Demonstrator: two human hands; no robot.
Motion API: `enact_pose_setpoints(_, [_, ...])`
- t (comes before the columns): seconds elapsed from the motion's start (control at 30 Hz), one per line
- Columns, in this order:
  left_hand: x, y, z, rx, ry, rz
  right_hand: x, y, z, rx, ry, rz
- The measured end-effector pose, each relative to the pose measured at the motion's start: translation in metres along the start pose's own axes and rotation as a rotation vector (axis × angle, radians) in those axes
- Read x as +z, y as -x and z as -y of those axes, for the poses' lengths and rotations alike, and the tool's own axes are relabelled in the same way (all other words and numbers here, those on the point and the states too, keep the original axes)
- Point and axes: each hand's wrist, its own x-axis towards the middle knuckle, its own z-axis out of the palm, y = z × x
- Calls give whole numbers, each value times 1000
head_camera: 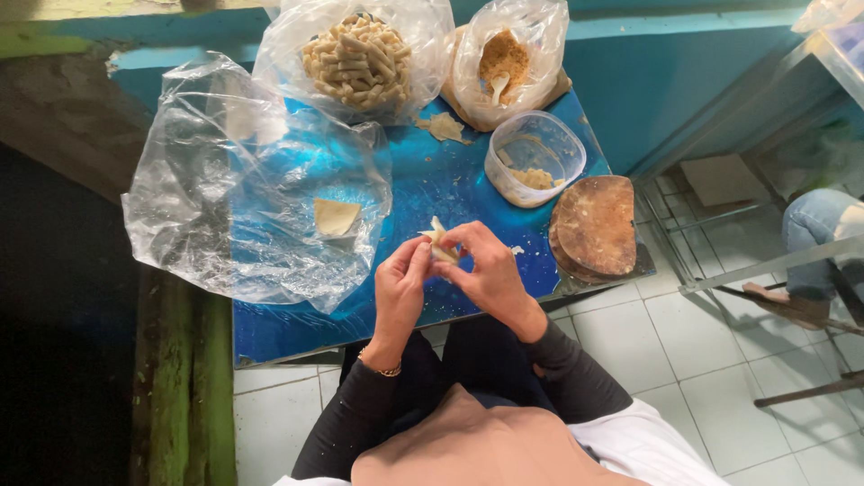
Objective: The person sits at a small blue table and folds square pastry wrappers around a portion of brown filling, pinching the edges closed by hand. They take filling from a plastic bag, place it on a wrapper square, fold the wrapper over, and set the finished piece on a plastic sheet beside the work area.
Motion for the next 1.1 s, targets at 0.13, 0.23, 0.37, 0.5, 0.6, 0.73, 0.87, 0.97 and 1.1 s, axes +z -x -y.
enact_pose_setpoints(0.13, [-4,4,-15,48,-152,-14,4,3,-13,160,-90,74])
enact_pose_setpoints(0.23, [-4,8,-22,65,-220,-3,10,8,-31,369,-368,158])
enact_pose_setpoints(0.37, [-10,12,-30,1,-269,-33,4,8,-65,449,-708,233])
enact_pose_setpoints(0.5, [-23,16,-36,8,-138,-35,-5,6,-85,657,-971,219])
enact_pose_setpoints(0.6, [-32,25,-41,6,-90,-70,-12,-4,-86,649,-954,229])
enact_pose_setpoints(0.73, [-37,34,-47,45,35,-105,-18,-19,-69,73,-191,80])
enact_pose_setpoints(0.87, [-44,36,-55,73,28,-176,-20,-12,-44,-408,421,254])
enact_pose_setpoints(0.97, [-48,37,-59,62,38,-188,-22,4,-30,-478,537,307])
enact_pose_setpoints(1.1, [-46,37,-59,61,45,-164,-28,18,-29,-481,619,243])
